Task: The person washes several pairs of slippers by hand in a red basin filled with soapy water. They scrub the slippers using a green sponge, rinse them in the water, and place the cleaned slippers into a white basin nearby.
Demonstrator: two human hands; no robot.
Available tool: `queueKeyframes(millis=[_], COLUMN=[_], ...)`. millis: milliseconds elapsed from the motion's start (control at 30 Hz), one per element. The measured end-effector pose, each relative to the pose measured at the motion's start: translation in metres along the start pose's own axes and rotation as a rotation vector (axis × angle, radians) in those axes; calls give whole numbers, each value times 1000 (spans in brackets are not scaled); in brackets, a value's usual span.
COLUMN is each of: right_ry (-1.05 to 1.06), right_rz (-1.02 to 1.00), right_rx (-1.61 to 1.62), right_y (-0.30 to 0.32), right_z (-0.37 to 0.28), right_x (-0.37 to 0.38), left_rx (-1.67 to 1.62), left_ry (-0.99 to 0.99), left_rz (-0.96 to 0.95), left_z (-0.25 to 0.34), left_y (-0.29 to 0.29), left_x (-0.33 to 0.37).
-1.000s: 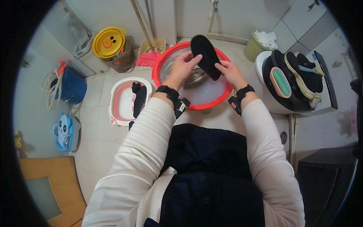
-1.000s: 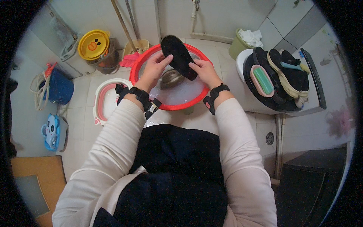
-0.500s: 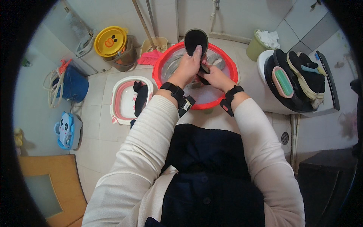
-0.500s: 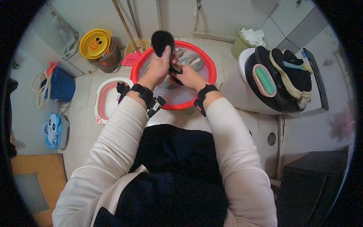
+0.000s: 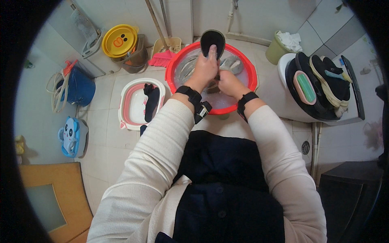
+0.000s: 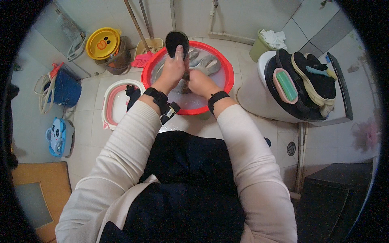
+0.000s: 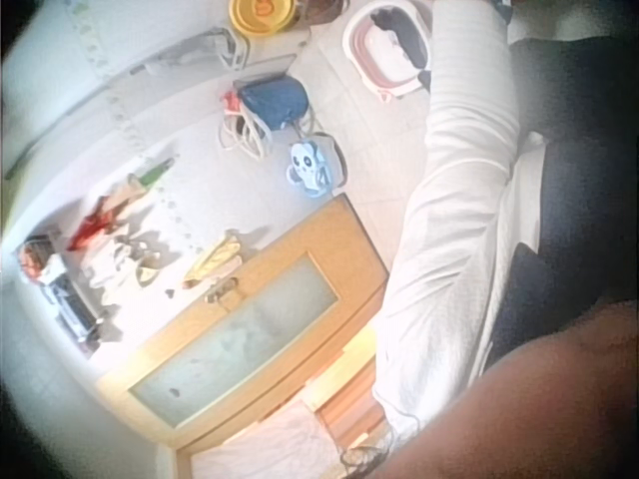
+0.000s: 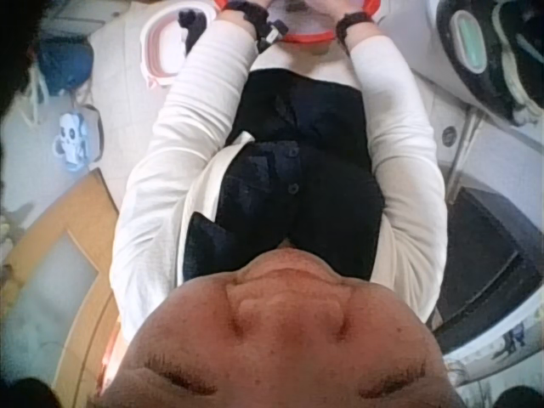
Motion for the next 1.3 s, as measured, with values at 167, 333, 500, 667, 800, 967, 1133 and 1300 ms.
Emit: queueKeyframes(millis=[167,333,500,667,800,967,1133,1300], right_ry=[-35,-105,-115,-147,31,192,181,176], right_rz=[-38,-11,-46,-155,71,218,161,104], right_rx=[-165,-155,191,4,-262,-466,-756,-746], right_y=[-3,6,23,31,28,23,17,16], right_z=[-5,-6,-8,-12,-24,-36,-45,-44], right_x=[0,-1,-9,-8,-6,1,1,4], left_rx=[9,-308,-798,-752,-907,-998,-867,-790], left_ry=[4,156,181,224,195,284,302,262], left_rz=[122,-77,-238,-129,-42,42,89,26], left_z=[-9,-6,15,10,5,2,-6,-13], left_y=[4,6,15,15,13,17,12,13], left_x=[6,4,1,0,0,4,2,4])
Point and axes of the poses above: each hand's wrist, its own x-axis towards the middle knuckle, its own y-axis out of the back of the hand, z = x × y, the point moved 2 cm from there along x, towards the middle knuckle, and after that the axes turned 11 degrees about y, right-handed, at the moved point
